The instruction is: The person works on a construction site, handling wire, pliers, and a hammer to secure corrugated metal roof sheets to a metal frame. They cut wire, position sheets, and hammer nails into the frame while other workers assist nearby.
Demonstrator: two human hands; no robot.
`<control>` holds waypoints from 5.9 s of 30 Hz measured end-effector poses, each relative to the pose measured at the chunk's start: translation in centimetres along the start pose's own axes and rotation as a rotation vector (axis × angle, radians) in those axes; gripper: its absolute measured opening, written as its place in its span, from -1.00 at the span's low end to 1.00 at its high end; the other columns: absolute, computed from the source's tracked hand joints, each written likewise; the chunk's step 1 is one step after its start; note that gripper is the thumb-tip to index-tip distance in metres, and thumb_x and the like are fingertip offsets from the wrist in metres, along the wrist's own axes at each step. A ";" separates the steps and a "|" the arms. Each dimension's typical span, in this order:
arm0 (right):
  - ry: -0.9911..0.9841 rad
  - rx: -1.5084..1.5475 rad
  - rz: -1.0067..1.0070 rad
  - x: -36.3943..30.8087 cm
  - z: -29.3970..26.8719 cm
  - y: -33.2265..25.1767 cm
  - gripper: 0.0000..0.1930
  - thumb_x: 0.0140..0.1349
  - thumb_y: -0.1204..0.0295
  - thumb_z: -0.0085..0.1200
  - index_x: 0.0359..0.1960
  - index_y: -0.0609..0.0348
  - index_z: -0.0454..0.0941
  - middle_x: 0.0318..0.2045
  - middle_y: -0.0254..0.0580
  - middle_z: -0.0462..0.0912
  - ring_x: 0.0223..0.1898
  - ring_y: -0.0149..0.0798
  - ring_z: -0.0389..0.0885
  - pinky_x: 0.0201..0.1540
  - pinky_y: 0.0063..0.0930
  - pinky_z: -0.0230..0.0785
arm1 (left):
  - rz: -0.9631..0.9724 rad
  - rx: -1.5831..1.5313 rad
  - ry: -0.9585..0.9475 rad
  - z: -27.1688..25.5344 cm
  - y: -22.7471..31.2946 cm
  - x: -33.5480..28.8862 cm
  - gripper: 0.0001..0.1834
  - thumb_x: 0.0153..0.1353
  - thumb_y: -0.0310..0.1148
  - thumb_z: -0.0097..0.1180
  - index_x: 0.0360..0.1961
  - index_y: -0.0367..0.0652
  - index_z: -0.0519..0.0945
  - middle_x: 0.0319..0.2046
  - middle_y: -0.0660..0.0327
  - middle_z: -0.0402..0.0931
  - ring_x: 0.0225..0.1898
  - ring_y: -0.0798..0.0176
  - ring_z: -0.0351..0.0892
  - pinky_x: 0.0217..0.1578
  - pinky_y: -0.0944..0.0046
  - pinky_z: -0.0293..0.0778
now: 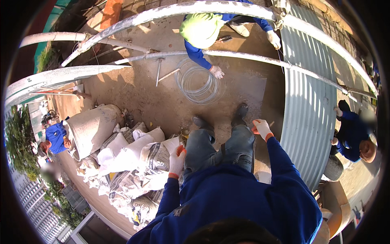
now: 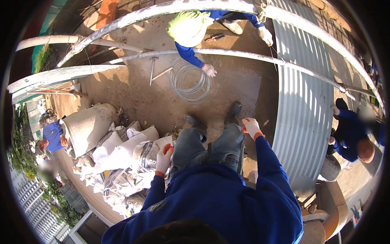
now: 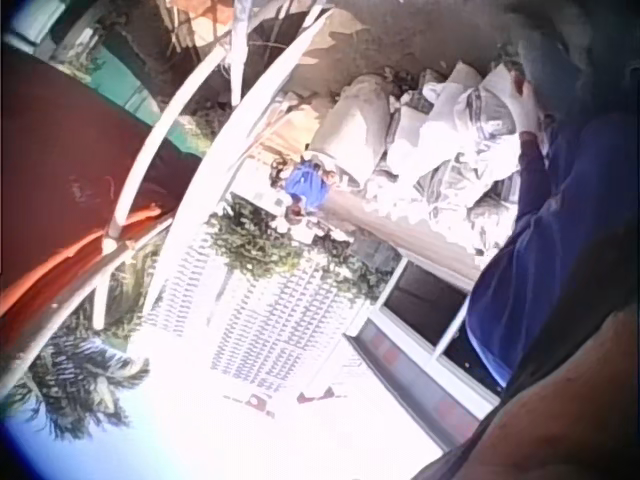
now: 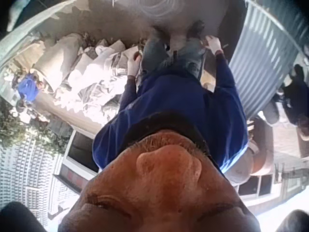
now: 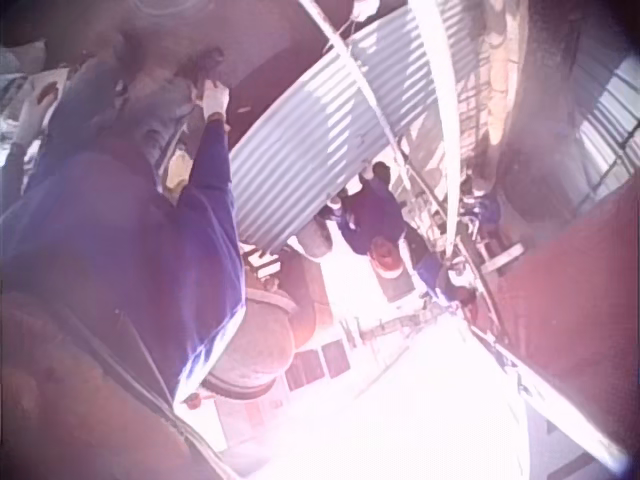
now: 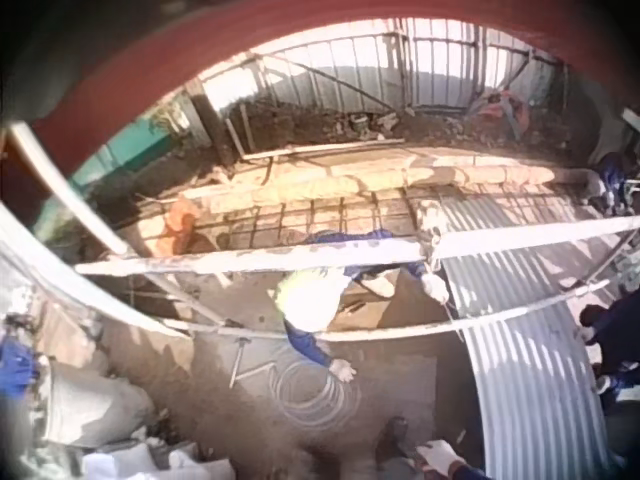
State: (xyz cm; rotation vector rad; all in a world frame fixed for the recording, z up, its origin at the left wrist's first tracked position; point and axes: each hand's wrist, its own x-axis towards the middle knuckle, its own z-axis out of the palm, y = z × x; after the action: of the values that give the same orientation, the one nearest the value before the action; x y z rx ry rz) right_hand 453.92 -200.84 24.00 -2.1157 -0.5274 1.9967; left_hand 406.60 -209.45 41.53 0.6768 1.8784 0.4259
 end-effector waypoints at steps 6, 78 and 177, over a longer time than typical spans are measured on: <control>0.118 -0.478 -0.051 1.7 1.9 -7.5 -0.65 0.44 0.12 0.15 -0.25 0.16 0.76 -0.64 -0.17 0.67 -0.64 -0.24 0.65 -0.51 -0.29 0.52 | -0.027 -0.209 0.012 -1.2 -2.6 2.8 -0.50 0.47 -0.44 0.15 0.37 -0.44 0.49 0.24 -0.08 0.62 0.23 0.15 0.65 0.27 0.22 0.55; 0.715 -0.669 -0.310 30.6 6.0 -29.1 -0.35 0.46 0.10 0.14 0.47 0.20 0.46 -0.02 -0.06 0.77 -0.09 -0.20 0.76 0.10 -0.26 0.52 | -0.273 -0.368 -0.324 2.8 -16.6 30.0 -0.54 0.45 -0.47 0.14 0.33 -0.36 0.56 0.11 0.09 0.69 -0.03 0.29 0.72 0.01 0.32 0.61; -0.212 0.056 0.484 19.6 35.4 -0.2 -0.58 0.48 0.45 0.13 0.30 0.39 0.50 -0.21 -0.05 0.73 -0.18 -0.20 0.77 -0.02 -0.24 0.70 | -0.291 -0.047 0.246 9.3 -33.9 71.8 -0.28 0.35 -0.04 0.37 0.35 -0.34 0.53 0.20 -0.11 0.67 0.21 -0.09 0.67 0.22 0.13 0.51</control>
State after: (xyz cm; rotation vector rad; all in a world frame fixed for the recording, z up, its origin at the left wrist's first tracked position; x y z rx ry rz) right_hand 419.47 -197.08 3.18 -2.1627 0.0259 2.4696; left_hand 385.32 -190.74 -33.23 0.3211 2.1532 0.3753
